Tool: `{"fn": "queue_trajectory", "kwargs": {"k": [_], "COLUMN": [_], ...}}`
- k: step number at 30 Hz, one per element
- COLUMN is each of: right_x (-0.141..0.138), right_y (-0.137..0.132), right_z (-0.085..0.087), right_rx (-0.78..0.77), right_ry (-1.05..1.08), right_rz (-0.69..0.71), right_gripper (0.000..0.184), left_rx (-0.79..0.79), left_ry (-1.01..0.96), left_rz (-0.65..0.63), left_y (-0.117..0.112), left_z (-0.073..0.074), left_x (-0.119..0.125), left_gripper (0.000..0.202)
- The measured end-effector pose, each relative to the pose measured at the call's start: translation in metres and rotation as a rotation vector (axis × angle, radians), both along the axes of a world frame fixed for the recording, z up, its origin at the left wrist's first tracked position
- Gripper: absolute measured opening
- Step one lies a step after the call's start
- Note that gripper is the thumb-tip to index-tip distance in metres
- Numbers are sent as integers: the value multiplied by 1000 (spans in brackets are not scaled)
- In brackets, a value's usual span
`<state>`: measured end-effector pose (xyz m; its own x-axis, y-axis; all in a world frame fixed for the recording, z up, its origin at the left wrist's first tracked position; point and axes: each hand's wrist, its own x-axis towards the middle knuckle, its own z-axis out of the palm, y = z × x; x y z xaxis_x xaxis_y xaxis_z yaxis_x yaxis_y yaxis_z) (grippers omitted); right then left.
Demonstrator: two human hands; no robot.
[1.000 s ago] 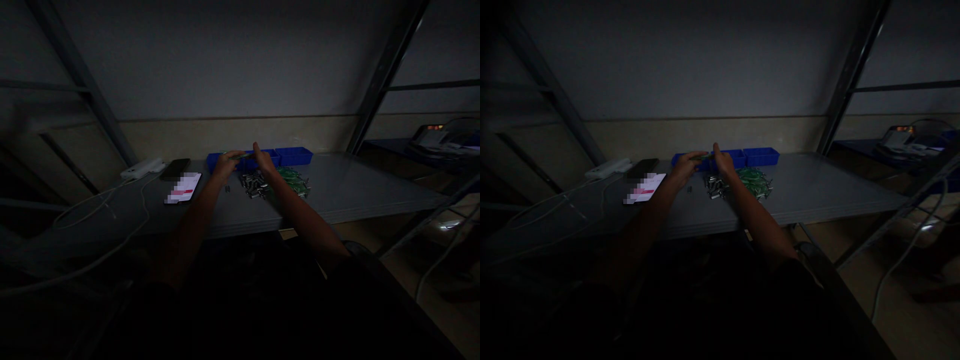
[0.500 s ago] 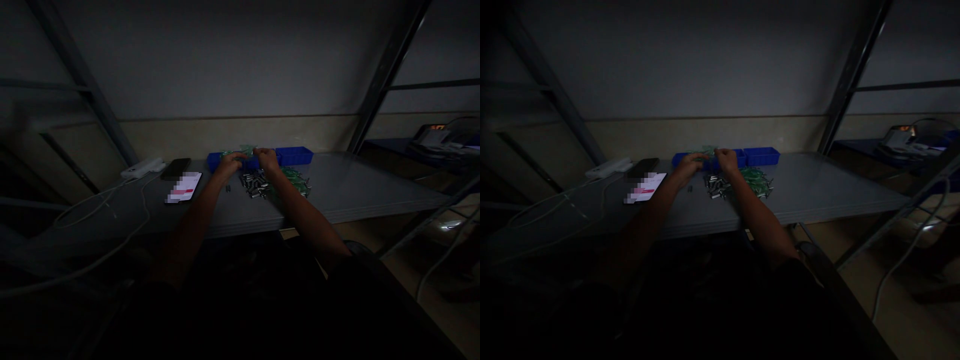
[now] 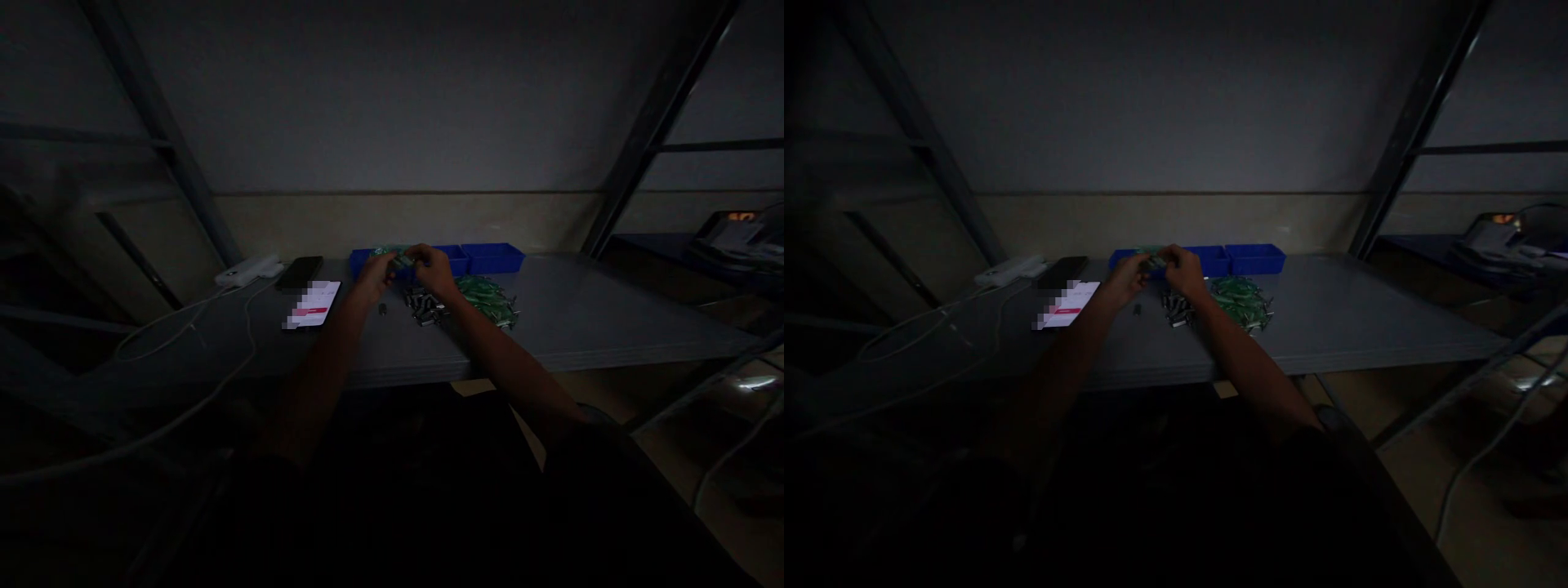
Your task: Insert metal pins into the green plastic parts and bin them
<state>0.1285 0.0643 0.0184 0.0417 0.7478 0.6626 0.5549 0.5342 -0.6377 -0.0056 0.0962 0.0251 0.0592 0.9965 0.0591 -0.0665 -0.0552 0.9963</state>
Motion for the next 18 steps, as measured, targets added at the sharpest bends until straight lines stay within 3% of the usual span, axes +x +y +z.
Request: {"fn": "queue_trajectory", "kwargs": {"k": [3, 6, 11, 14, 18], "right_x": [2, 3, 9, 13, 16], "right_y": [4, 8, 11, 13, 13], "right_z": [-3, -3, 2, 5, 5], "right_rx": [-55, -168, -272, -329, -294], "right_ry": [62, 129, 309, 380, 376], "right_rz": [22, 25, 56, 25, 17], "right_gripper": [35, 24, 55, 55, 50], "left_rx": [41, 188, 516, 633, 625], "left_ry": [34, 95, 218, 311, 318], "left_rz": [55, 28, 41, 73, 109], "left_y": [-4, -9, -18, -23, -31], "left_z": [-1, -2, 0, 3, 6], "left_x": [2, 4, 9, 13, 18], "left_gripper": [13, 11, 22, 27, 27]}}
